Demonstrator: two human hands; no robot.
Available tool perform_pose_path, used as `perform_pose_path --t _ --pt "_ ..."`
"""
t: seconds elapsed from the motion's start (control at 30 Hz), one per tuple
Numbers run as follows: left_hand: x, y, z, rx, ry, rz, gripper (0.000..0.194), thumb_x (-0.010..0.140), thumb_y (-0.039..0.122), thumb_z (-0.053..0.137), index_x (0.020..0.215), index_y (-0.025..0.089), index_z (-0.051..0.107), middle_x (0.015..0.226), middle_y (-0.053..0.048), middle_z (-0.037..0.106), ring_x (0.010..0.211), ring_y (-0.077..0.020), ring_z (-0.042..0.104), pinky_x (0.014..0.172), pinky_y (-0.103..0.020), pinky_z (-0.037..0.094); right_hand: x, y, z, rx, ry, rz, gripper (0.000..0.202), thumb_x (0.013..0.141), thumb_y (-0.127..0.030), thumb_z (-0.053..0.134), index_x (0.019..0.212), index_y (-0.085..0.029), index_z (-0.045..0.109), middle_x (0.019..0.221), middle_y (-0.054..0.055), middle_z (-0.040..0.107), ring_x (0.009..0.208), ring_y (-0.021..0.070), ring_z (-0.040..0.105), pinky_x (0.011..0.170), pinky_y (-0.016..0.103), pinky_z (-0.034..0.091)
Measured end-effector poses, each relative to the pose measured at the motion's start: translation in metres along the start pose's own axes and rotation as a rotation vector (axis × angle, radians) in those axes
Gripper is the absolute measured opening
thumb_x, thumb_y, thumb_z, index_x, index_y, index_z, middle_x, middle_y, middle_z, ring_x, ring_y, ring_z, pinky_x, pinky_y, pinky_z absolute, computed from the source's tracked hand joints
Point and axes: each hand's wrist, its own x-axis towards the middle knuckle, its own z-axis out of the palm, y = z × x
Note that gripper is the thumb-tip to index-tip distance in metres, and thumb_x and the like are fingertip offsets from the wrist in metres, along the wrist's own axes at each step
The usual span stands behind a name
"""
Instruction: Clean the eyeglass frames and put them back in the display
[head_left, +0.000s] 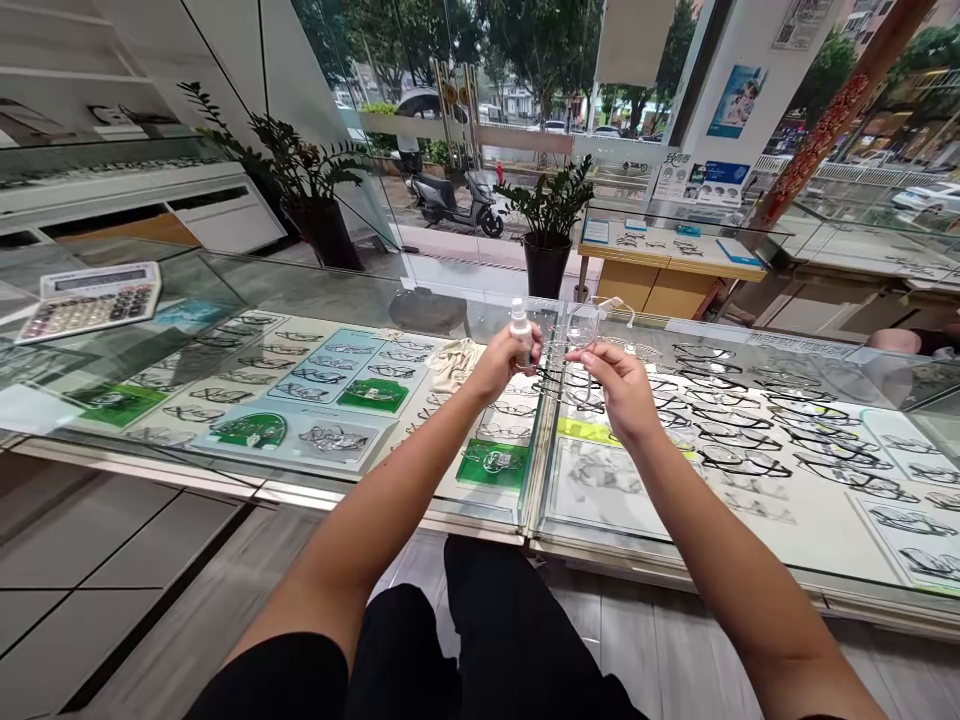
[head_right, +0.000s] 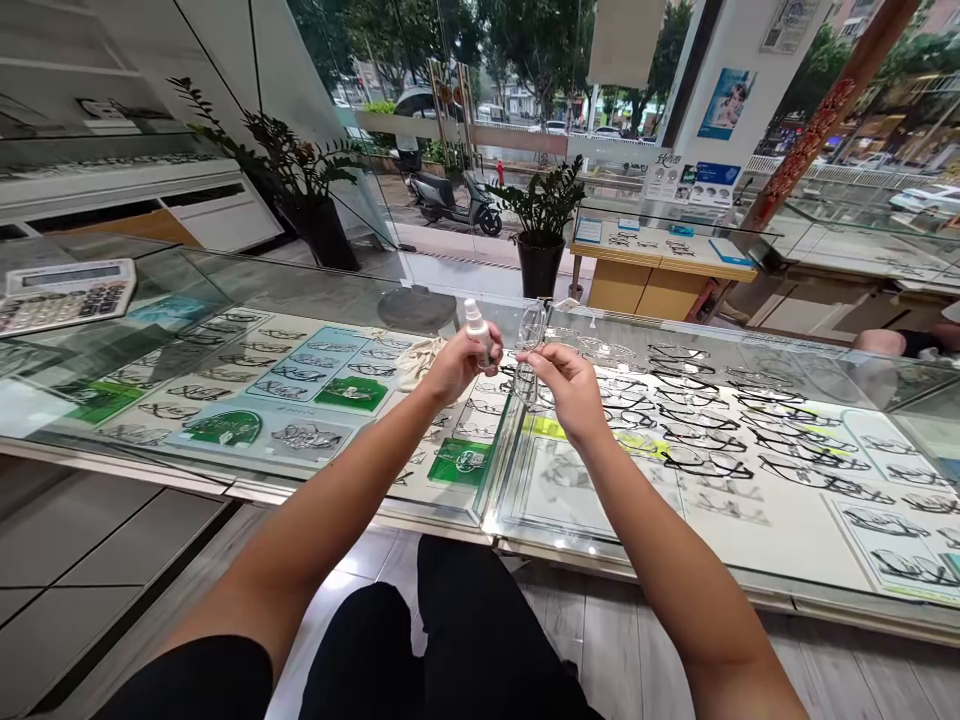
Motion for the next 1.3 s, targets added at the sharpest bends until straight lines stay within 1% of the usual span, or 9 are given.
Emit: perform_pose_path --t 0.03,0.13,0.23,0.4,0.57,0.73,1.03,1.2,1.3 --pt "-0.002 0.003 0.003 -0.032 -0.028 -0.022 0.037 0.081 0.052 0.072 0.098 0.021 0.061 0.080 0.000 0.056 0.070 -0.0149 0.053 0.058 -0.026 0.043 -0.001 0.000 0.001 -0.023 -0.001 0.001 0.029 0.087 -0.053 0.086 0.082 -0.026 0.075 0.097 0.004 0.083 0.105 0.0266 0.075 0.100 0.042 0.057" --pt "-0.007 0.013 0.006 -0.082 -0.083 -0.082 0.067 0.083 0.088 0.060 0.077 0.021 0.059 0.075 -0.002 0.051 0.069 -0.0162 0.050 0.056 -0.029 0.040 -0.003 0.003 0.003 -0.089 -0.014 0.010 0.033 0.089 -0.056 0.085 0.083 -0.025 0.075 0.099 0.005 0.083 0.103 0.0264 0.075 0.096 0.041 0.056" --pt "-0.008 0.018 0.006 -0.102 -0.108 -0.108 0.078 0.082 0.098 0.052 0.068 0.022 0.055 0.073 -0.003 0.046 0.069 -0.0174 0.049 0.055 -0.030 0.038 -0.004 0.007 0.006 -0.108 -0.032 0.019 0.037 0.089 -0.061 0.085 0.085 -0.025 0.076 0.099 0.005 0.083 0.100 0.0256 0.074 0.095 0.040 0.056" --pt "-0.008 0.014 0.003 -0.049 -0.166 -0.095 0.082 0.084 0.100 0.040 0.062 0.023 0.054 0.065 -0.004 0.044 0.062 -0.0180 0.045 0.054 -0.033 0.037 -0.006 0.011 0.009 -0.131 -0.062 0.007 0.036 0.090 -0.059 0.083 0.085 -0.025 0.077 0.097 0.004 0.082 0.096 0.0240 0.072 0.092 0.039 0.053" --pt "-0.005 0.002 0.000 0.141 -0.105 -0.021 0.076 0.079 0.095 0.055 0.057 0.022 0.055 0.054 -0.001 0.044 0.051 -0.0135 0.040 0.050 -0.031 0.029 -0.007 0.014 0.011 -0.175 -0.092 0.008 0.035 0.092 -0.058 0.081 0.086 -0.024 0.079 0.097 0.004 0.082 0.092 0.0224 0.069 0.088 0.038 0.052" --pt "-0.003 0.000 0.001 0.304 -0.070 0.055 0.075 0.080 0.091 0.061 0.055 0.021 0.058 0.053 -0.002 0.049 0.048 -0.0119 0.041 0.051 -0.029 0.029 -0.009 0.017 0.013 -0.166 -0.112 0.026 0.032 0.092 -0.056 0.082 0.086 -0.024 0.079 0.096 0.004 0.082 0.094 0.0229 0.070 0.090 0.038 0.051" --pt "-0.007 0.006 0.007 0.328 -0.070 0.118 0.074 0.083 0.090 0.061 0.057 0.020 0.057 0.055 -0.002 0.050 0.051 -0.0125 0.042 0.052 -0.030 0.030 -0.008 0.015 0.012 -0.162 -0.128 0.041 0.036 0.092 -0.059 0.081 0.087 -0.024 0.079 0.099 0.004 0.084 0.093 0.0226 0.071 0.087 0.037 0.052" --pt "-0.008 0.007 0.008 0.329 -0.041 0.139 0.076 0.083 0.092 0.059 0.058 0.021 0.057 0.056 -0.002 0.049 0.051 -0.0128 0.042 0.053 -0.030 0.031 -0.009 0.013 0.014 -0.124 -0.129 0.070 0.039 0.089 -0.062 0.084 0.083 -0.025 0.077 0.096 0.004 0.083 0.094 0.0236 0.071 0.090 0.039 0.055" --pt "-0.009 0.009 0.008 0.345 -0.080 0.144 0.077 0.082 0.095 0.058 0.060 0.021 0.058 0.057 -0.002 0.049 0.053 -0.0136 0.043 0.055 -0.031 0.032 -0.008 0.013 0.013 -0.074 -0.119 0.078 0.038 0.086 -0.062 0.086 0.081 -0.025 0.076 0.094 0.003 0.082 0.096 0.0242 0.072 0.096 0.041 0.056"
